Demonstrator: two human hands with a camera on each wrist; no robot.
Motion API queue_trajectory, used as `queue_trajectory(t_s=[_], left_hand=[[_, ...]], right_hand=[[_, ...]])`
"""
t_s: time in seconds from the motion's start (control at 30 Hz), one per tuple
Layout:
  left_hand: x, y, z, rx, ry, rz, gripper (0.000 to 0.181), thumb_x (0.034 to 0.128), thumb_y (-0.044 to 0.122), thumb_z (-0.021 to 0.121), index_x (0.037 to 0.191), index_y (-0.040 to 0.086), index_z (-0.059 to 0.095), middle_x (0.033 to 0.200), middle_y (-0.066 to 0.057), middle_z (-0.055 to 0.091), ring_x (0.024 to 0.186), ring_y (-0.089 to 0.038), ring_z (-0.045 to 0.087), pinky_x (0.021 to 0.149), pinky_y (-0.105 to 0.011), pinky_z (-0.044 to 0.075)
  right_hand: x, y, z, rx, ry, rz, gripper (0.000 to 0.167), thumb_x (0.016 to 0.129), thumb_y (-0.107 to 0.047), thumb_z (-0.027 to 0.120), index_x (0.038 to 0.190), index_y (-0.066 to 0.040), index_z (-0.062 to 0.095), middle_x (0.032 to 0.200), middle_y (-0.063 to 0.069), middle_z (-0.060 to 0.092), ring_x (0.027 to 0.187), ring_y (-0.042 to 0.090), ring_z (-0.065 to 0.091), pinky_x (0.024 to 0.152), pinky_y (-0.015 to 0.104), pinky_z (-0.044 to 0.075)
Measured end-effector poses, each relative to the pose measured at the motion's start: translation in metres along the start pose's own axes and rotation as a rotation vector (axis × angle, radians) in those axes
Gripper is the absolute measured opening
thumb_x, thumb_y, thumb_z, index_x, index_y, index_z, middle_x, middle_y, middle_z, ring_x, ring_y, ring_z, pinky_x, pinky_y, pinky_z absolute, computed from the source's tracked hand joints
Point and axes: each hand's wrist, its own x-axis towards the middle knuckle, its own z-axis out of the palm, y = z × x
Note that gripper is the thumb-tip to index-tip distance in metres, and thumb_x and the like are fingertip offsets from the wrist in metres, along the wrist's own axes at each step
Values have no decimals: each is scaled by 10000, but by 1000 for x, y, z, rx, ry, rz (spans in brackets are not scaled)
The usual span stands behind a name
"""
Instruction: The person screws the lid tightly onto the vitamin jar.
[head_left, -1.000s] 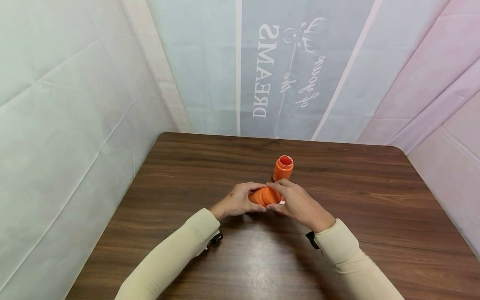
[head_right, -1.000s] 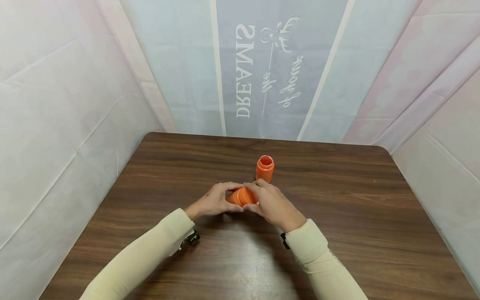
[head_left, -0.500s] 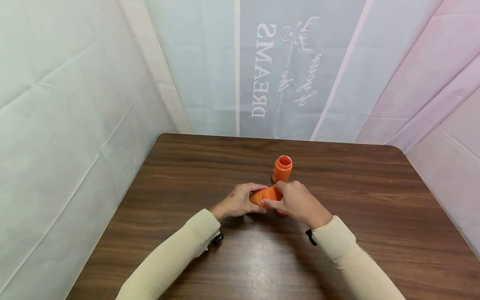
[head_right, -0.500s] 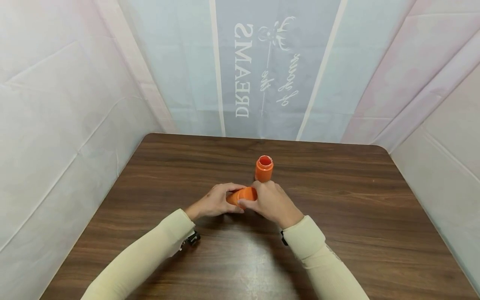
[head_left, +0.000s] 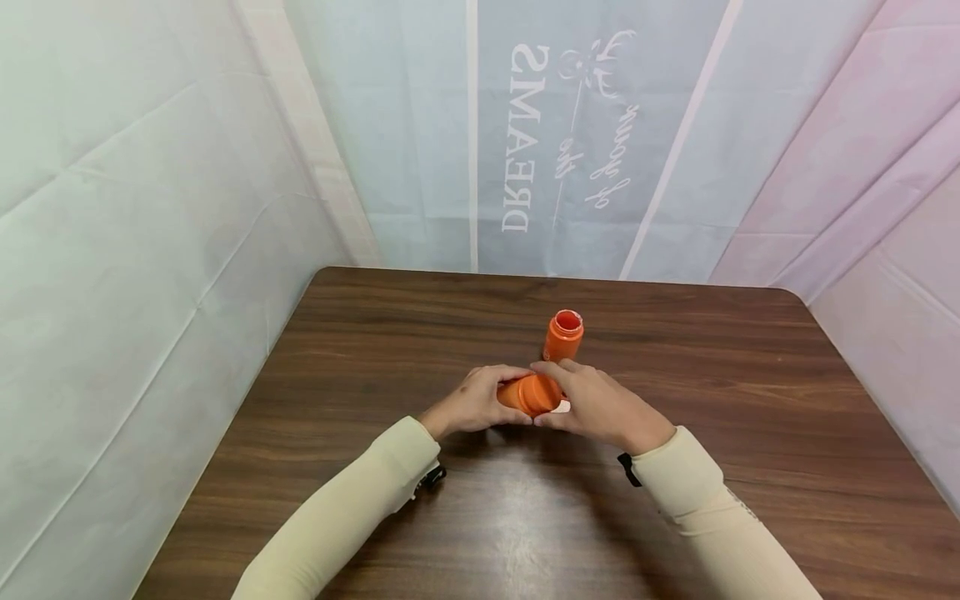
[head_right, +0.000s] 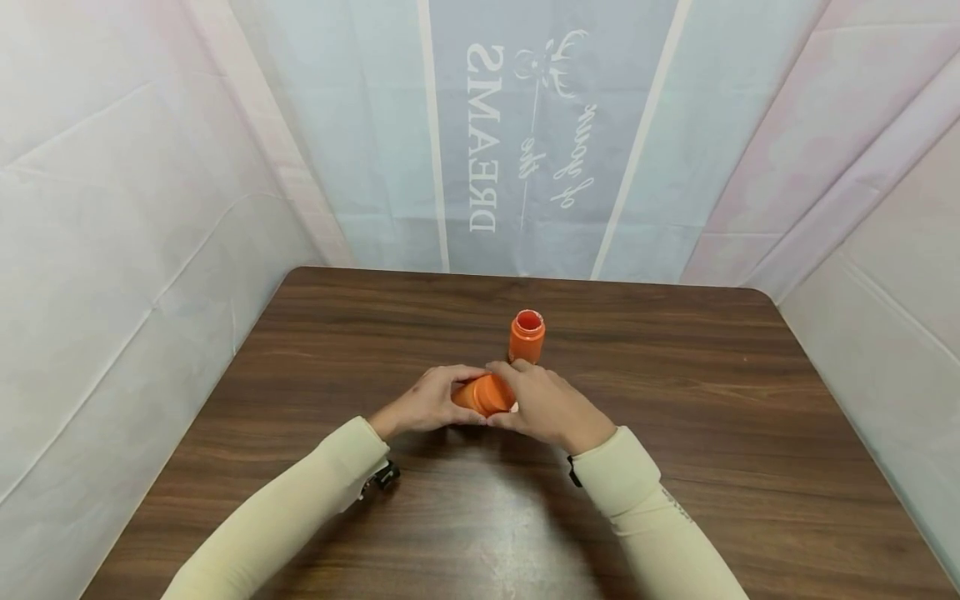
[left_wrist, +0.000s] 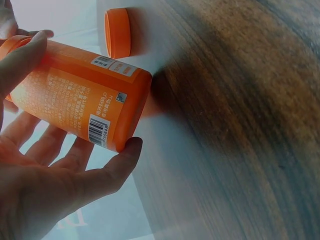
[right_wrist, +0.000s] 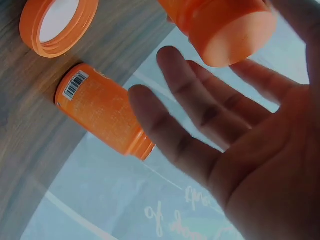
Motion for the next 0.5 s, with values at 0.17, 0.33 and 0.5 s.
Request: queue_trajectory(t_s=[0.17, 0.33, 0.5], left_hand=[[1, 1, -2, -4, -1, -6, 636, 760, 175, 896, 1337, 116, 634, 1206, -22, 689, 1016, -137, 611, 907, -309, 480], [3, 1, -3, -11, -3, -3, 621, 755, 169, 899, 1322, 132, 647, 1194, -5, 696, 1002, -127, 608, 889, -299, 472], [4, 0, -7, -33, -14, -10, 618, 762, 166, 894, 1327, 136, 644, 1212, -3, 693, 1027, -132, 607, 911, -310, 475]], right_hand=[[2, 0, -1, -8, 24, -67, 486, 841, -234, 822, 1238, -50, 611, 921, 14, 632, 726, 113, 570, 647, 284, 489], [5, -2, 2, 2, 69, -1, 375, 845, -306, 796, 1051, -45, 622, 691, -51, 558, 558, 72, 496, 523, 241, 437], [9, -4, 4, -4, 94, 84, 406, 861, -412, 769, 919, -59, 577, 581, -25, 491, 465, 88, 450, 455, 247, 398]])
